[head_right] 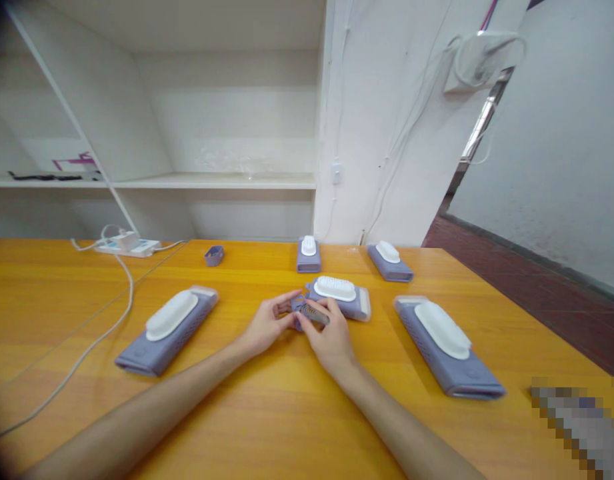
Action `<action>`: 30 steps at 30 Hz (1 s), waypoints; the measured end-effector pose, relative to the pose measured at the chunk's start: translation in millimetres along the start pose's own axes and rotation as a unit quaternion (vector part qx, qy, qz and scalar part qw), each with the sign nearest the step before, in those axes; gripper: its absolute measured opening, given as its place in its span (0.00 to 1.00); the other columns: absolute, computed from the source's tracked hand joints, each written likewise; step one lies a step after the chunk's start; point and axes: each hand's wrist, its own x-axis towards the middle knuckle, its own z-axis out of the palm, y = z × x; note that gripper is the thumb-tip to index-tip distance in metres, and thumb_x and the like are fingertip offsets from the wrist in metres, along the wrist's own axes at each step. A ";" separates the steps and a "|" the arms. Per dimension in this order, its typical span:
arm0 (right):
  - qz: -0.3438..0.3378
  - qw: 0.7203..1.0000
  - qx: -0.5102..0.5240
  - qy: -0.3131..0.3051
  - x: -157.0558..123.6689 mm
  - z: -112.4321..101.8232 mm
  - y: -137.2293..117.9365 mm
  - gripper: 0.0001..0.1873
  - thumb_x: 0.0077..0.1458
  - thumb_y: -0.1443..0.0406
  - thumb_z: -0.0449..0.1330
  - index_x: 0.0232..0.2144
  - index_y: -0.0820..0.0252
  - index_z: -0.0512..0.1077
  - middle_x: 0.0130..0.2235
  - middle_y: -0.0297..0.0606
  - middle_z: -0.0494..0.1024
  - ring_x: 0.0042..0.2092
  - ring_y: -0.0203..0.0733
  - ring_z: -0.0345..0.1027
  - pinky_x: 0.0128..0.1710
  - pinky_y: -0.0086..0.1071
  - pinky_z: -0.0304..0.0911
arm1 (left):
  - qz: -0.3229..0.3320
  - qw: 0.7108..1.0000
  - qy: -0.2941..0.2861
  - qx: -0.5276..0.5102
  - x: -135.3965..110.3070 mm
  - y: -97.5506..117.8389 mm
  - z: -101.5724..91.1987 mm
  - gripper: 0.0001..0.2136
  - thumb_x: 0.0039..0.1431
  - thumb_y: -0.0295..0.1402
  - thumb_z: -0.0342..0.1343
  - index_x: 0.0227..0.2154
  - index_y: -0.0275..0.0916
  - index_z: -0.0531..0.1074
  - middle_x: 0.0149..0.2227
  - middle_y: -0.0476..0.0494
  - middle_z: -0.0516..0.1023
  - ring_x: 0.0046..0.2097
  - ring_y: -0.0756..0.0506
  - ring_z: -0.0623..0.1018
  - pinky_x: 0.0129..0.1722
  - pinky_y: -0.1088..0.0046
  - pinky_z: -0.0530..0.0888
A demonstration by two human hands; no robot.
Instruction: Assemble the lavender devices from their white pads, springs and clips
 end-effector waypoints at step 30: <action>-0.016 0.997 -0.076 0.003 -0.7 -1.7 6.6 0.11 0.51 0.63 0.59 0.39 0.55 0.73 0.41 0.37 0.77 0.44 0.46 0.69 0.46 0.41 0.62 | 0.058 0.995 -0.050 0.058 -1.9 -2.2 2.1 0.27 0.55 0.23 0.49 0.59 0.40 0.57 0.55 0.40 0.67 0.55 0.44 0.68 0.56 0.67 0.62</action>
